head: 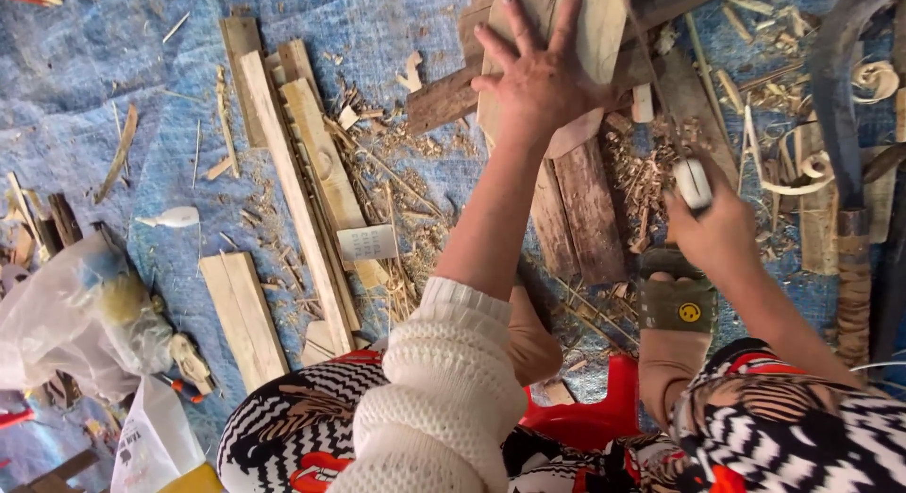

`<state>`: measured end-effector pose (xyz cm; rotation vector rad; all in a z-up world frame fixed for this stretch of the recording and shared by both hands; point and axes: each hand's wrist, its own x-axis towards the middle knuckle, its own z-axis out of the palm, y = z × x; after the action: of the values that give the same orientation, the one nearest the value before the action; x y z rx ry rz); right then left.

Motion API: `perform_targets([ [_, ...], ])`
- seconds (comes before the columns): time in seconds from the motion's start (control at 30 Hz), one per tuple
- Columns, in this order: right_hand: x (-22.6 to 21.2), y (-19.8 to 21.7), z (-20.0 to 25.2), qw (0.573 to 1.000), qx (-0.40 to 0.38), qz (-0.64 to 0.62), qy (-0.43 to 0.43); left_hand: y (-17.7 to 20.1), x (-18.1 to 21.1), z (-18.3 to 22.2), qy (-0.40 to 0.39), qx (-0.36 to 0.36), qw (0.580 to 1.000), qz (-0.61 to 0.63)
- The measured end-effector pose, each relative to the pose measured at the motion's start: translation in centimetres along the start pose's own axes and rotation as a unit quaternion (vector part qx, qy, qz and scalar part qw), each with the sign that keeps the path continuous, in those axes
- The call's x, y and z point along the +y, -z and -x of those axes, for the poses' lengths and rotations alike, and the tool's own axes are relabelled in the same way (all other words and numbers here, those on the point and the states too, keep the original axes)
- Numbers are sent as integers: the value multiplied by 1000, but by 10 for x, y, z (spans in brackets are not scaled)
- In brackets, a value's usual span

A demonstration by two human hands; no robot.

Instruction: The person is using a small hand saw to cut a thin piece of wood, holding it steady with their left hand while sawing with their right.

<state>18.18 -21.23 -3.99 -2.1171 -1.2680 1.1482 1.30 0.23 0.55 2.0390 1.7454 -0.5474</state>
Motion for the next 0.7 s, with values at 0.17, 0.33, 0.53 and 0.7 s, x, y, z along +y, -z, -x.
perform_targets([
  [0.17, 60, -8, 16, 998, 49, 18, 30, -8, -6, -3, -43, -3, 997, -59],
  [0.33, -22, 11, -43, 1000, 0, -30, 8, -8, 3, -3, -31, 10, 999, 2],
  [0.53, -23, 2, -56, 999, 34, -5, 27, -8, 9, 0, -33, 40, 999, 11],
  [0.7, 47, -3, 29, 999, 31, 5, 42, -2, 3, 1, -16, 3, 1000, -10],
])
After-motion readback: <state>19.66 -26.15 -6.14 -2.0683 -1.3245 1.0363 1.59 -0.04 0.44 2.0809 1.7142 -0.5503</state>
